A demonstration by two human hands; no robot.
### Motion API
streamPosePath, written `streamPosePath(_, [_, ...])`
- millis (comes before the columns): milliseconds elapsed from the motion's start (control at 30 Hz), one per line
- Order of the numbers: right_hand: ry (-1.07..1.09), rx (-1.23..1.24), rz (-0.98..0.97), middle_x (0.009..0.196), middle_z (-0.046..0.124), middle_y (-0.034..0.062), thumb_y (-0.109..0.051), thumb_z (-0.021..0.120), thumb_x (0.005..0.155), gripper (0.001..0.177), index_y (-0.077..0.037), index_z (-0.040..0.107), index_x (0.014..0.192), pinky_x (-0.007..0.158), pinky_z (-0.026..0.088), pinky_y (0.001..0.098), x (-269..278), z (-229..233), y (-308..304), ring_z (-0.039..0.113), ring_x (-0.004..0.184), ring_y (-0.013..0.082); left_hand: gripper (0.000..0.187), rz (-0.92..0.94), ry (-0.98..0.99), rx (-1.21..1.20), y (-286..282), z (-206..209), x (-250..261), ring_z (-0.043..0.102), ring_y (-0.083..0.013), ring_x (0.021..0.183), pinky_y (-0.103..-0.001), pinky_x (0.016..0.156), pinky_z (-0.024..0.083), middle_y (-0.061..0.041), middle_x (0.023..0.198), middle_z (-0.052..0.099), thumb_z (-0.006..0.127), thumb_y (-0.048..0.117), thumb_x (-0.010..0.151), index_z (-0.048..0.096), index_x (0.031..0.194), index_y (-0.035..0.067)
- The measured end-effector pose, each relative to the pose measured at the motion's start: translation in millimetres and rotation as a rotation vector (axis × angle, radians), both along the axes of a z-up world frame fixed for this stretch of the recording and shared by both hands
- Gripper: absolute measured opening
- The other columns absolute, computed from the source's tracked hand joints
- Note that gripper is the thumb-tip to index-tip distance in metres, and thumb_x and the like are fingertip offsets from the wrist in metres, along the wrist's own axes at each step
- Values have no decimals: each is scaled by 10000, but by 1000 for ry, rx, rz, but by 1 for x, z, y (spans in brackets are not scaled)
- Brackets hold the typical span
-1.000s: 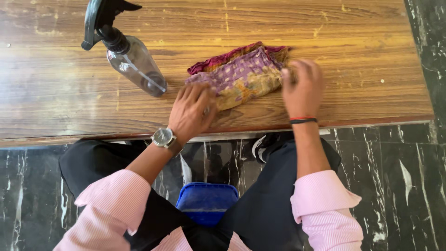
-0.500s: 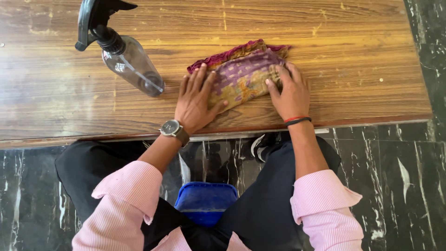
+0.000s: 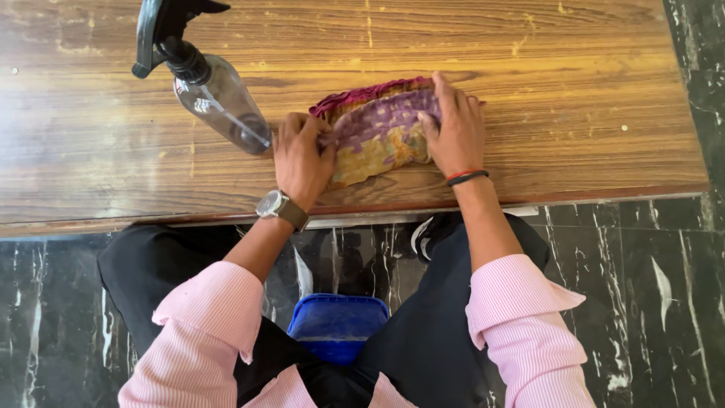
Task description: The person sits on the floor and cleans a wooden table using a spray bottle and a patterned cloth. They spray the surface and wipe it repeatedly, folding the cloth and continuing to scrub the table throughout the clip.
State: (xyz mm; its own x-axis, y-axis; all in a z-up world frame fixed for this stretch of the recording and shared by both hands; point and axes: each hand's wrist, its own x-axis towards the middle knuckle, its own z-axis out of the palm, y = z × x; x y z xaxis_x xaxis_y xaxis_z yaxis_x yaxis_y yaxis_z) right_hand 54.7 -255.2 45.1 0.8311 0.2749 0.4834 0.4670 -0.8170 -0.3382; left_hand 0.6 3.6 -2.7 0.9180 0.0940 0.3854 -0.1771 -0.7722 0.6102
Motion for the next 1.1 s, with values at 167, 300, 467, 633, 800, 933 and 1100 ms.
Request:
streamPosePath(167, [-89, 91, -179, 1097, 642, 122, -110, 767, 977, 137, -107, 762, 1113, 869, 534, 452, -8, 4, -6, 643, 1003, 308, 158, -322, -330, -25, -3, 8, -10, 678, -241, 985, -443, 956, 500, -62, 1028, 710, 756, 74, 953, 634, 1044, 120])
streamPosePath(300, [226, 488, -373, 961, 729, 133, -161, 673, 1021, 191, -157, 746, 1197, 756, 547, 395, -10, -1, -8, 723, 808, 272, 240, -165, -134, -282, -9, 16, -5, 710, -296, 1012, -411, 907, 556, -125, 1076, 711, 694, 26, 946, 618, 1156, 112])
streamPosePath(467, [13, 55, -88, 1381, 610, 175, -212, 681, 1027, 549, -22, 531, 1520, 1024, 470, 517, 4, -20, 0, 592, 1246, 350, 601, 118, -74, -275, -21, 22, 30, 564, -382, 1275, -478, 1068, 453, -224, 1372, 568, 706, 30, 881, 452, 1426, 22])
streamPosePath(633, [31, -241, -181, 1509, 544, 133, -296, 640, 1054, 426, -103, 563, 1427, 1166, 326, 611, 0, -34, -3, 464, 1413, 330, 672, -99, -81, 216, -32, 5, 20, 301, -352, 1540, -513, 1287, 199, -221, 1643, 343, 697, 223, 987, 394, 1542, -4])
streamPosePath(800, [0, -185, 102, 1588, 464, 161, -346, 527, 1105, 487, -140, 467, 1542, 1220, 248, 622, -7, -41, 20, 396, 1482, 367, 807, -234, 96, 316, -37, -2, 13, 239, -368, 1554, -538, 1266, 170, -205, 1670, 271, 560, 538, 1014, 310, 1597, 40])
streamPosePath(933, [205, -379, 14, 1594, 391, 163, -475, 439, 1075, 558, -154, 453, 1531, 1179, 141, 666, 1, -46, 14, 328, 1463, 383, 886, -263, 156, 377, -32, 0, 11, 223, -385, 1540, -560, 1244, 143, -201, 1665, 255, 488, 665, 983, 285, 1612, 75])
streamPosePath(1100, [192, -340, -314, 1610, 424, 177, -515, 439, 1081, 579, -112, 548, 1482, 1203, 151, 690, 10, -34, -30, 318, 1513, 391, 946, -301, 129, 262, -2, 10, -10, 259, -397, 1480, -573, 1195, 178, -245, 1604, 279, 646, 655, 846, 352, 1527, 68])
